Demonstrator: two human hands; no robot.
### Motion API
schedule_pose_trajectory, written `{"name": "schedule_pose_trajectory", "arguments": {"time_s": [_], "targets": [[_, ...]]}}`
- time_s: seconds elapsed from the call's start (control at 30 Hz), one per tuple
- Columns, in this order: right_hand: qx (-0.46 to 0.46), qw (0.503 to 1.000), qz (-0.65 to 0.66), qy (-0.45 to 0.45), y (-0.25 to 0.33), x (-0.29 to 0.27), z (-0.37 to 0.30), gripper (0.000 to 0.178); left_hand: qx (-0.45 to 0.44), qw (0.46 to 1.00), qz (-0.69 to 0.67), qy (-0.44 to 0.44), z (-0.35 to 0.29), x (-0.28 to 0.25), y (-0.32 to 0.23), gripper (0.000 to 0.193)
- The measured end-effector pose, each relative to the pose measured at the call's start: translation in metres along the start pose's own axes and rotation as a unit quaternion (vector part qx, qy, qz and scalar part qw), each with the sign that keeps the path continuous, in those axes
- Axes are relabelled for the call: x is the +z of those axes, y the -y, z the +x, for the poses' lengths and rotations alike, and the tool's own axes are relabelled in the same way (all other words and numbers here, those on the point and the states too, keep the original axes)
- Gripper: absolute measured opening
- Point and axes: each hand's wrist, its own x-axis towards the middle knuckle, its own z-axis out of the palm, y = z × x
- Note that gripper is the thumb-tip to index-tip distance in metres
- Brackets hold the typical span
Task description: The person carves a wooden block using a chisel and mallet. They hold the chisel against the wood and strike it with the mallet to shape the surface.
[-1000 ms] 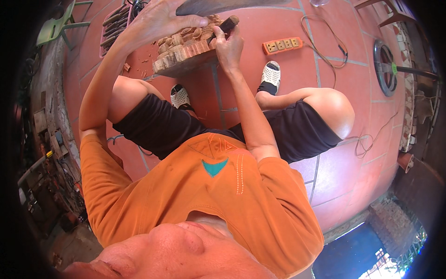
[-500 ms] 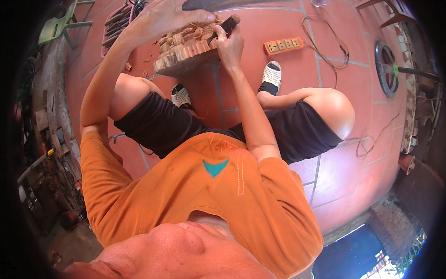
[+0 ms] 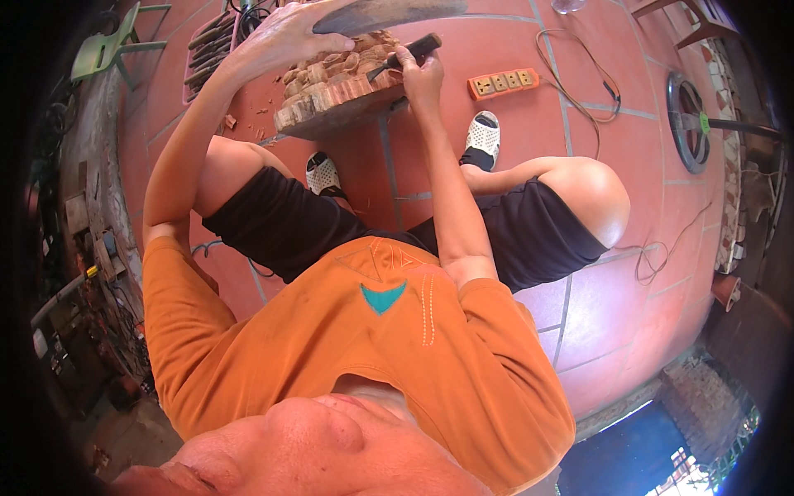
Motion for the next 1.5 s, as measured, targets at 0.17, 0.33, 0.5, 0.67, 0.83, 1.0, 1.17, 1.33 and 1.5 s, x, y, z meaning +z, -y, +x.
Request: {"name": "schedule_pose_trajectory", "arguments": {"time_s": [0.17, 0.33, 0.5, 0.67, 0.83, 1.0, 1.17, 1.33, 1.5], "targets": [[-0.085, 0.992, -0.090, -0.006, 0.001, 0.012, -0.004, 0.019, -0.024, 0.999, -0.009, -0.019, -0.007, -0.010, -0.003, 0.077], [-0.143, 0.976, -0.161, -0.031, -0.009, 0.015, 0.002, 0.028, -0.007, 0.999, -0.006, -0.035, -0.009, -0.014, -0.006, 0.076], [-0.169, 0.963, -0.206, -0.048, 0.004, 0.021, -0.003, 0.030, -0.036, 0.997, -0.049, -0.054, -0.003, 0.002, -0.014, 0.079], [-0.212, 0.936, -0.276, -0.058, 0.006, 0.032, -0.007, 0.036, -0.090, 0.995, 0.007, 0.042, -0.005, 0.003, -0.012, 0.079], [-0.181, 0.938, -0.290, -0.050, 0.014, 0.025, -0.011, 0.036, -0.077, 0.996, -0.033, 0.021, 0.000, -0.008, -0.021, 0.078], [-0.183, 0.940, -0.285, -0.047, 0.013, 0.033, -0.011, 0.035, -0.022, 0.998, -0.022, -0.046, 0.000, 0.014, -0.014, 0.076], [-0.155, 0.962, -0.222, -0.048, 0.012, 0.021, -0.008, 0.035, -0.084, 0.991, 0.037, 0.097, 0.006, 0.000, -0.031, 0.076], [-0.011, 0.998, -0.061, 0.016, -0.014, -0.010, 0.014, 0.023, -0.024, 1.000, -0.003, -0.013, -0.005, 0.010, -0.004, 0.076], [-0.010, 1.000, -0.013, -0.007, -0.011, -0.008, 0.013, 0.019, -0.077, 0.997, -0.006, -0.005, -0.009, 0.005, 0.001, 0.075]]}}
